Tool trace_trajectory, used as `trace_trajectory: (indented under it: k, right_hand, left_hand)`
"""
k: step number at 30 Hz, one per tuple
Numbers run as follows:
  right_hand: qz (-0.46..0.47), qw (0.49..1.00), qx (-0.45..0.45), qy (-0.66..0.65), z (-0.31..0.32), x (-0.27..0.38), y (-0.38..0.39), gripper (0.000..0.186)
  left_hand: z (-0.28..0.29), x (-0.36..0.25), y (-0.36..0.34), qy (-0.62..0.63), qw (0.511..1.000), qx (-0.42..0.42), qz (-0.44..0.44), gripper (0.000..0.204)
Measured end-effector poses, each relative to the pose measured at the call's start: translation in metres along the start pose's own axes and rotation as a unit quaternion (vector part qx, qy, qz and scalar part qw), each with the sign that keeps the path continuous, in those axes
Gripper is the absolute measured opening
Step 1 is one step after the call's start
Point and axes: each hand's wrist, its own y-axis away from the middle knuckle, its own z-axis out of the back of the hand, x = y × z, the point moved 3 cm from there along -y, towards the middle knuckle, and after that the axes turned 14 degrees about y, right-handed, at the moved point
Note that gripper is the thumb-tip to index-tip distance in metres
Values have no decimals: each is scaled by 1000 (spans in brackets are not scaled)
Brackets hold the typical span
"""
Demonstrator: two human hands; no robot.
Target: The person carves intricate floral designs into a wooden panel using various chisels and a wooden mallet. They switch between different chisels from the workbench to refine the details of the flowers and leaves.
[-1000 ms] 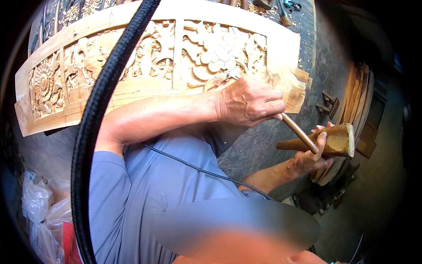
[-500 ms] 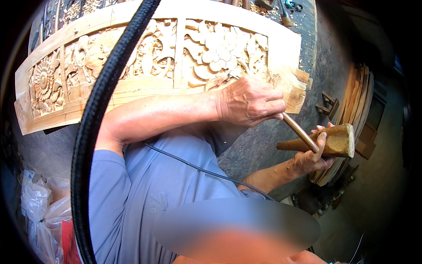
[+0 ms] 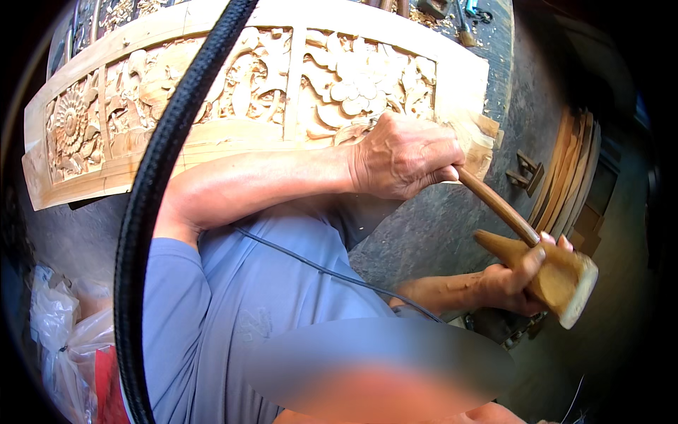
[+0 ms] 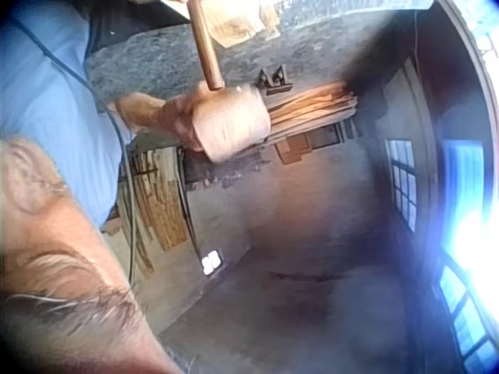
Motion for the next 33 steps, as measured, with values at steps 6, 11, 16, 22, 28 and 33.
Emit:
trace_trajectory:
  k: [6,11,16,22,28,33]
  right_hand:
    - [11,1000,-6,-28,17,-17,-31,55]
    - [139,986,76,53,5,-8,-15,53]
    - [36,996,80,-31,3,-12,-3,52]
    - [-43,997,58,-12,2,-18,20,52]
    - [-53,997,59,-15,5,-24,25,55]
    - [-45,996,78,-19,5,-29,26,57]
  left_hand:
    - [1,0,2,0,1000,6,2,30]
    - [5,-2,1,-25,1000,5,6,34]
    - [13,9,-11,60,983,-154,84,23]
    - [-18,-15,0,-47,971,111,-205,27]
    - [-20,-5,2,-36,984,84,-150,28]
    - [-14,-2,-1,-31,991,67,-114,29]
